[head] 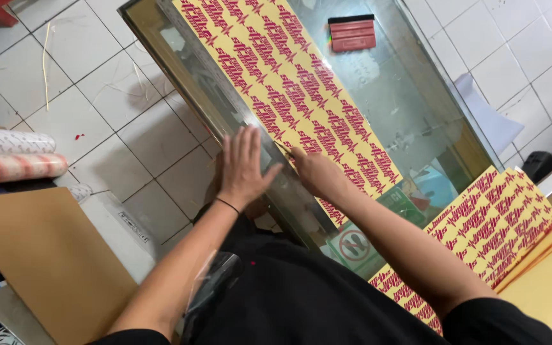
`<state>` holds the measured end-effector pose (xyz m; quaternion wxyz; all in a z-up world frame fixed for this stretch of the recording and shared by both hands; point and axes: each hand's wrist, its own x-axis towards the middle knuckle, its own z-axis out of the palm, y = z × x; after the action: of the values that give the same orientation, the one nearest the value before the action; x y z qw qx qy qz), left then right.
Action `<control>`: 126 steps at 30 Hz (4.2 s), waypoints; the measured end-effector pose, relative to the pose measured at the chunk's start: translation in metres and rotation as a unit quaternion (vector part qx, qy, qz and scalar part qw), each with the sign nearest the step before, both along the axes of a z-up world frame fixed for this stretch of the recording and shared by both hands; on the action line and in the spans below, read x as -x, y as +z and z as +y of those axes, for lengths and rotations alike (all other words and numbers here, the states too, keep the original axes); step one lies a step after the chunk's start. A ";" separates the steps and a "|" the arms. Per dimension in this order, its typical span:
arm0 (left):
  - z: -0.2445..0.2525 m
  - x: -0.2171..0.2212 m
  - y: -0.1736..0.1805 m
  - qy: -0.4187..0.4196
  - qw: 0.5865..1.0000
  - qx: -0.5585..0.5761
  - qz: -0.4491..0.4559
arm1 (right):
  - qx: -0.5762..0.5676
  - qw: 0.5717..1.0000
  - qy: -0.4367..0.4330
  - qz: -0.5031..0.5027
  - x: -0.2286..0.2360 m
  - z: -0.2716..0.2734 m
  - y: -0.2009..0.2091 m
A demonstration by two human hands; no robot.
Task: The person cuts a sheet of yellow stickers with red text into smaller sections using a utility knife and a metal ruler on a glass table. They align the ruler, score the material, and then separate the cut pieces.
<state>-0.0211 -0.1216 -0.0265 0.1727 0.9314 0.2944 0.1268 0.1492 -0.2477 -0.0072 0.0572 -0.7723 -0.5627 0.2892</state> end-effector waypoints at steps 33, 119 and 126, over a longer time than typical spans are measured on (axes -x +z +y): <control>-0.059 -0.007 -0.002 -0.007 0.976 0.126 0.179 | 0.078 0.997 0.007 0.022 0.000 0.028 0.057; 0.434 0.022 0.114 0.440 0.580 0.324 -0.605 | -0.096 0.946 -0.307 -0.041 0.093 0.090 -0.044; 0.527 0.049 0.045 0.339 0.766 0.229 -0.496 | -0.088 0.935 -0.334 -0.083 0.102 0.093 -0.063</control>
<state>-0.0699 0.4055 0.0189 0.4487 0.5111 0.4843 0.5503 0.0471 -0.1543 -0.0699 0.1712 -0.9288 -0.2982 0.1379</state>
